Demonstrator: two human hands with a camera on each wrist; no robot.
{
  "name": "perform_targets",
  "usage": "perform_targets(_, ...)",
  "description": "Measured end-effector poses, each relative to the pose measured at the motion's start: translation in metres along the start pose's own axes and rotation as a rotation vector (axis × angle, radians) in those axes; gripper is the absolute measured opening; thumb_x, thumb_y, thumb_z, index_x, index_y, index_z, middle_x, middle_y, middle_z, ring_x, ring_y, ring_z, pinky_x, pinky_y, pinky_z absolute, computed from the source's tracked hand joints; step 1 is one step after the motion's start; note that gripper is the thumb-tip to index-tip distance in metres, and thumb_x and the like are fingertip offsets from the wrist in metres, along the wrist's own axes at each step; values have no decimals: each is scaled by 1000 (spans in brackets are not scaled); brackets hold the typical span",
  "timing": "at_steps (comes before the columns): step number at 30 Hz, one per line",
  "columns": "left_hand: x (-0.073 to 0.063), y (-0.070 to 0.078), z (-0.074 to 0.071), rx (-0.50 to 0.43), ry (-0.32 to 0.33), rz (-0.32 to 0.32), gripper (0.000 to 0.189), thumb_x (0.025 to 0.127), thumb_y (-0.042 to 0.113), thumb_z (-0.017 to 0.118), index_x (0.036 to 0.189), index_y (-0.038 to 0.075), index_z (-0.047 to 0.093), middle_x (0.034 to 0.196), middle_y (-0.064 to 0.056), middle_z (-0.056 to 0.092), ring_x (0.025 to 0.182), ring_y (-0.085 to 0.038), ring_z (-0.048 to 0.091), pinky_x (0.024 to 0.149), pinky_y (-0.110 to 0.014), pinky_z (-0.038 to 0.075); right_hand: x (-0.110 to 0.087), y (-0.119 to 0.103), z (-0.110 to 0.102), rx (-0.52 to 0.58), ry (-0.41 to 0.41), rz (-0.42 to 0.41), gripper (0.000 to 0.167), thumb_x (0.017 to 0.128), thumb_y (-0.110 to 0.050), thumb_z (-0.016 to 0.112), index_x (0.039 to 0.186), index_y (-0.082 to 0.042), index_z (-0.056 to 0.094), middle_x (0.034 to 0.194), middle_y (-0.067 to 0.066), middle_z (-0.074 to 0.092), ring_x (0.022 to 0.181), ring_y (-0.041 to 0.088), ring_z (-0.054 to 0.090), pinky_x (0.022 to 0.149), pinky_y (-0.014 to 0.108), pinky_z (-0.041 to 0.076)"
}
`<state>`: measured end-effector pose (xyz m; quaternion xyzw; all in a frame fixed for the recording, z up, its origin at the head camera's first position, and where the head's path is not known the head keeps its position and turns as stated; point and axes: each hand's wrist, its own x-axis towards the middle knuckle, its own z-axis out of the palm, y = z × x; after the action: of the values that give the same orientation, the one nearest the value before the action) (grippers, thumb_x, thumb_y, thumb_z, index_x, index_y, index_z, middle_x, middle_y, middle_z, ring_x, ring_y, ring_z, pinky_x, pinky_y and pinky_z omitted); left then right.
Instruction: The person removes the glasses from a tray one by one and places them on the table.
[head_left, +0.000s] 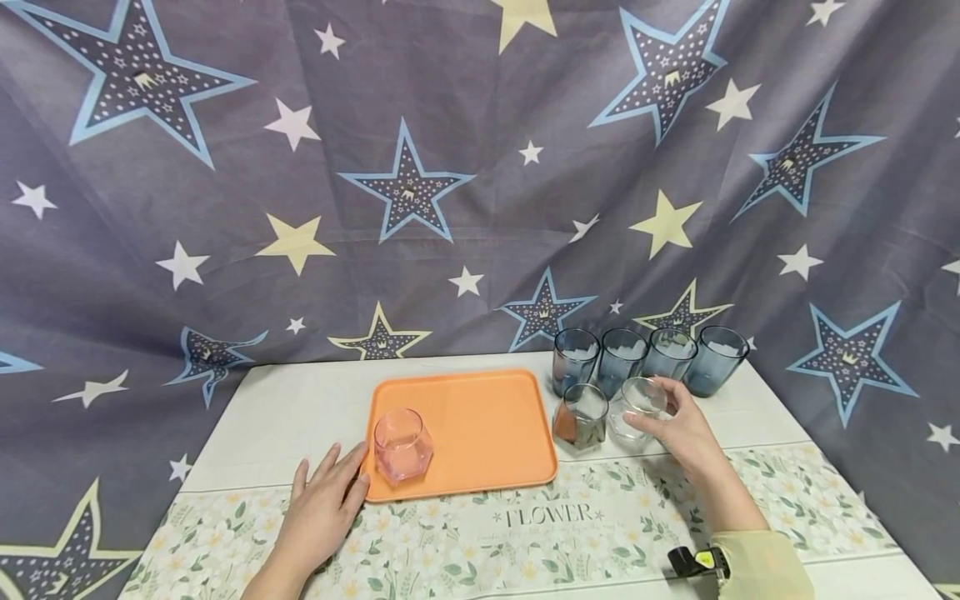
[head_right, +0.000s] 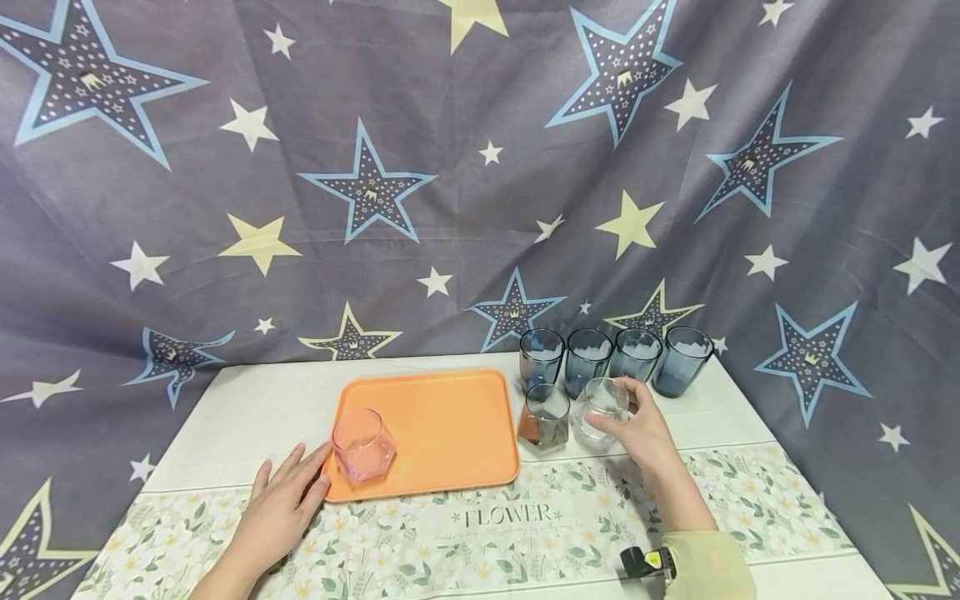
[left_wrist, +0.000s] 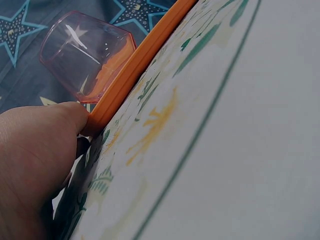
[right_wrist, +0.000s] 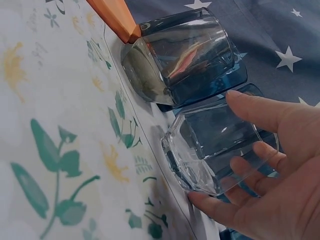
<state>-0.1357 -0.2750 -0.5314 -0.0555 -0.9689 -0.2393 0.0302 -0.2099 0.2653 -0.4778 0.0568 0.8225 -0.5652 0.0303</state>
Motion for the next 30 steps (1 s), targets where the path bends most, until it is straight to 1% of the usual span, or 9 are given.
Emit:
perform_targets(6, 0, 1, -1, 2, 1, 2, 56, 118, 36, 55, 168, 10, 49, 167, -12, 52, 162, -47, 31, 128, -76, 1, 0, 0, 0, -9, 4, -3, 101, 100, -22, 86, 174, -3, 20, 179, 28, 17, 165, 52, 12, 129, 71, 24)
perform_targets(13, -1, 1, -1, 0, 0, 5, 56, 118, 36, 55, 168, 9, 49, 167, -12, 52, 162, -47, 31, 128, -77, 1, 0, 1, 1, 1, 3, -13, 100, 99, -22, 88, 172, -2, 24, 177, 30, 20, 163, 53, 18, 130, 68, 25)
perform_targets(23, -1, 2, -2, 5, 4, 6, 56, 118, 35, 56, 167, 9, 50, 167, -13, 52, 162, -47, 31, 128, -77, 1, -1, 1, 1, 13, -8, -20, 101, 98, -21, 88, 173, -2, 22, 178, 29, 17, 165, 52, 13, 130, 69, 23)
perform_targets(30, -2, 1, -1, 1, 8, 9, 57, 119, 38, 54, 168, 10, 50, 167, -12, 53, 162, -47, 31, 128, -77, 2, -2, -1, 1, 35, -26, -41, 105, 99, -17, 87, 176, -6, 16, 180, 27, 12, 165, 53, 9, 129, 71, 23)
